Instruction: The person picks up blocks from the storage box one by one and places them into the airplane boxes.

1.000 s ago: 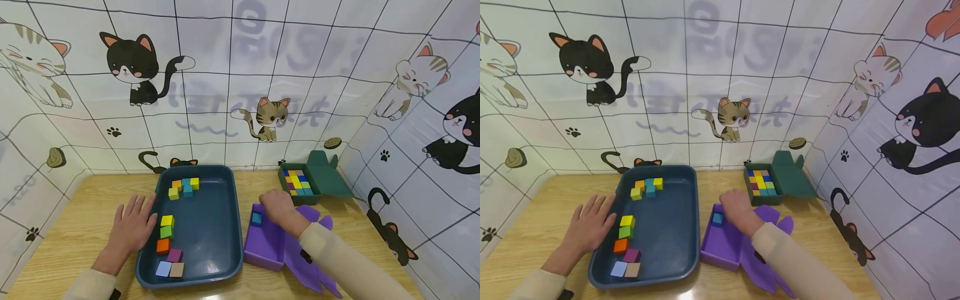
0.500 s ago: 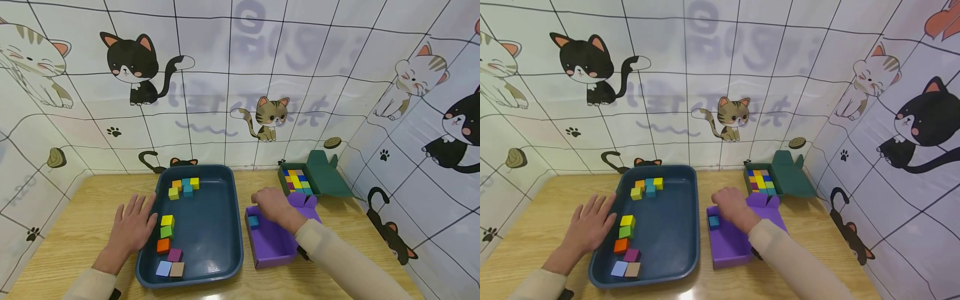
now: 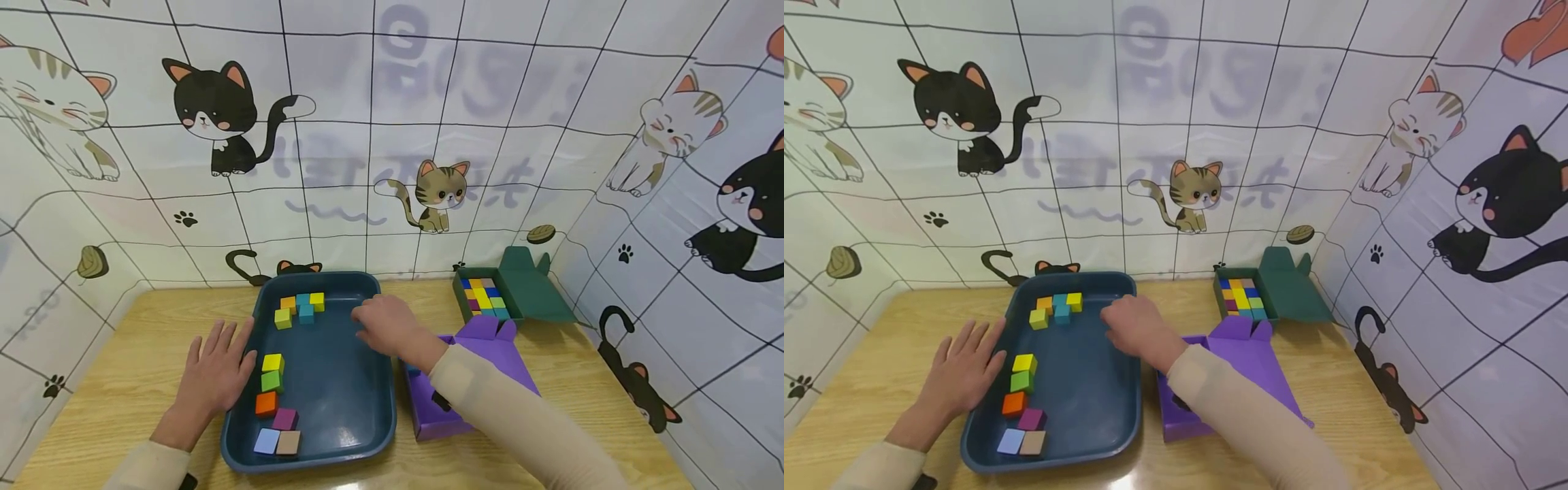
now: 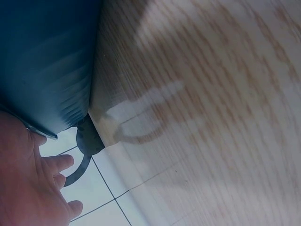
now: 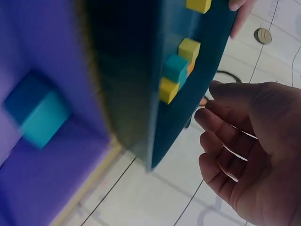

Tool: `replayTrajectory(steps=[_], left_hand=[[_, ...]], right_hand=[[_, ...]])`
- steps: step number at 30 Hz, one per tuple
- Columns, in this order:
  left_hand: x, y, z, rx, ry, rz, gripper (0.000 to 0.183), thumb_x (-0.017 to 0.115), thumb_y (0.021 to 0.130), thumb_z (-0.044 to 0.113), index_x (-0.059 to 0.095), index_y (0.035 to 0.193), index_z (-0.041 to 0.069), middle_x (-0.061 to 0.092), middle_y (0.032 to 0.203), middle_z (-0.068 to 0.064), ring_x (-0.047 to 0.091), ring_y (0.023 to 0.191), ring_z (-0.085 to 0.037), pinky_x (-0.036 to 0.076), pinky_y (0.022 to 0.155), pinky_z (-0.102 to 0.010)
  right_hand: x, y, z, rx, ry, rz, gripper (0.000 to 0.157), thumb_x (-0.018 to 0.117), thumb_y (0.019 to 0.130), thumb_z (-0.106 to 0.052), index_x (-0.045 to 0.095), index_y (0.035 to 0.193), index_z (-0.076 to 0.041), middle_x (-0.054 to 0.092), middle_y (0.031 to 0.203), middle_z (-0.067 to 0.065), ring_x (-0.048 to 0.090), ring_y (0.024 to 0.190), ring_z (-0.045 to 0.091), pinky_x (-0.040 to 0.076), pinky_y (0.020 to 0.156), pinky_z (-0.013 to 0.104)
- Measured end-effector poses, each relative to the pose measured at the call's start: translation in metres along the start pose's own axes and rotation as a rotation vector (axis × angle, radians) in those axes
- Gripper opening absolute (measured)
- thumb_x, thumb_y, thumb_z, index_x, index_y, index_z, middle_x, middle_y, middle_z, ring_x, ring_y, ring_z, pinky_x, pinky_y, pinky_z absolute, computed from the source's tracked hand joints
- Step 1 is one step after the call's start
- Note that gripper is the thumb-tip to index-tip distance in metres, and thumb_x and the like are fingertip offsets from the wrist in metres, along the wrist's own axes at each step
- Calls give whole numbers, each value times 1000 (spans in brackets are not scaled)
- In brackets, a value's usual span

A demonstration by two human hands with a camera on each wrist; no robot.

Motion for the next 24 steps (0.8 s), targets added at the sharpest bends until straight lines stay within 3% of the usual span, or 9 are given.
replayTrajectory(steps=[7, 13, 24], left_hand=[[1, 0, -1, 1, 4, -5, 58, 38, 96, 37, 20, 147, 16, 30, 144, -24, 15, 135, -42, 10, 105, -66], [1, 0, -1, -2, 8, -5, 58, 39, 96, 37, 20, 147, 16, 30, 144, -23, 15, 136, -41, 10, 106, -65], [0, 0, 0, 2, -9, -3, 58, 37, 96, 37, 20, 147, 16, 30, 144, -24, 15, 136, -41, 10, 106, -65]], right_hand=[[10, 37, -24, 27, 10, -37, 31, 64, 84, -38, 65, 112, -24, 67, 100, -9, 60, 85, 11, 51, 71, 25], [28, 66, -28, 91, 52, -82, 33, 63, 84, -39, 64, 112, -23, 65, 99, -8, 59, 84, 9, 51, 68, 23], [56, 93, -28, 186, 110, -133, 48, 62, 84, -43, 51, 129, -29, 59, 119, -6, 57, 103, 12, 50, 84, 31]])
Point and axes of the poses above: each hand's wrist, its own y-axis towards the middle knuckle, its own x-axis out of the palm, z = x × y, the point moved 8 cm from there along y, towards the middle knuckle
